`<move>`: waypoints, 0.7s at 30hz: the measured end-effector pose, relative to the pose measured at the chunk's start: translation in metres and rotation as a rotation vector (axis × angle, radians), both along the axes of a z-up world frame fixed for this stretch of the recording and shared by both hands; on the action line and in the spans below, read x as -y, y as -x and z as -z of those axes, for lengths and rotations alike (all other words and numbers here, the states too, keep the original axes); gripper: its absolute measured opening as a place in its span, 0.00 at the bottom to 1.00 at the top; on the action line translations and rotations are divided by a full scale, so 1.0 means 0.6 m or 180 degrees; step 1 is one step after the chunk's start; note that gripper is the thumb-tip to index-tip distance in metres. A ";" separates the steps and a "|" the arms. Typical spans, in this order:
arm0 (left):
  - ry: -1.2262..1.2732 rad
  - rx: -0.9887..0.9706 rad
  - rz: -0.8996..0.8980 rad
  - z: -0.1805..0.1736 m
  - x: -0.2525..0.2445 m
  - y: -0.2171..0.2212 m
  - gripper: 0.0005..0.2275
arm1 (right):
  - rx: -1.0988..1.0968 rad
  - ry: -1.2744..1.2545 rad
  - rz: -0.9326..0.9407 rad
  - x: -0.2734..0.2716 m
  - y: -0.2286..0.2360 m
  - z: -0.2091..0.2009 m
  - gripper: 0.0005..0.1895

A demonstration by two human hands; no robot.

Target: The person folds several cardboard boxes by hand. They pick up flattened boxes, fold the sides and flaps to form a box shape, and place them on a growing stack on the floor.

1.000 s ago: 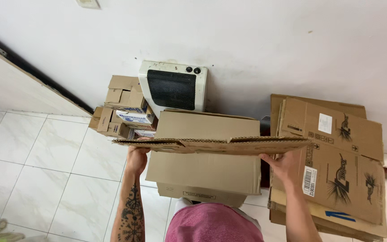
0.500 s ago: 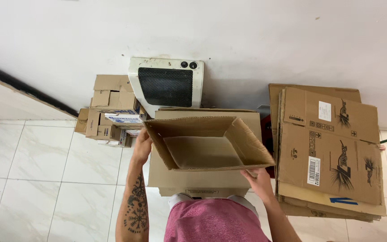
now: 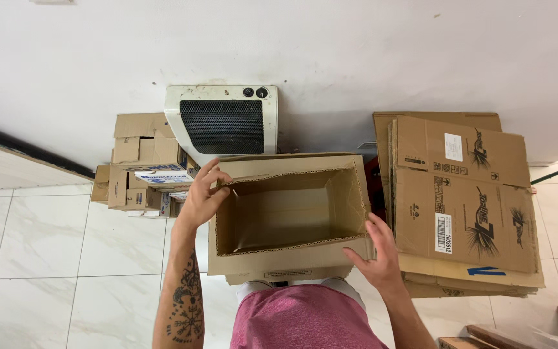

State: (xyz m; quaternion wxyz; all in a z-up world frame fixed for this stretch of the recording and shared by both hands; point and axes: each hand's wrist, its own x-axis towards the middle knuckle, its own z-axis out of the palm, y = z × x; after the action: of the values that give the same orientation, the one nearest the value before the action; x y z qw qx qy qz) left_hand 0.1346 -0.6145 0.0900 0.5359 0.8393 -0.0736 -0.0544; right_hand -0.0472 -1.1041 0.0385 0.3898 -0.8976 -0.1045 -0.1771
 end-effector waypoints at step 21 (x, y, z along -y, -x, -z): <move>-0.0436 0.0029 0.0370 0.018 -0.027 -0.033 0.35 | -0.0946 -0.0266 -0.0699 -0.047 0.012 -0.050 0.09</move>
State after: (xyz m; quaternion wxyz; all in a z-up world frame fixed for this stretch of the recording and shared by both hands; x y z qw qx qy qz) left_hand 0.1545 -0.5982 0.0791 0.4728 0.8686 -0.1208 -0.0866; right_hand -0.0544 -1.0758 0.0688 0.4549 -0.8801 -0.1356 -0.0032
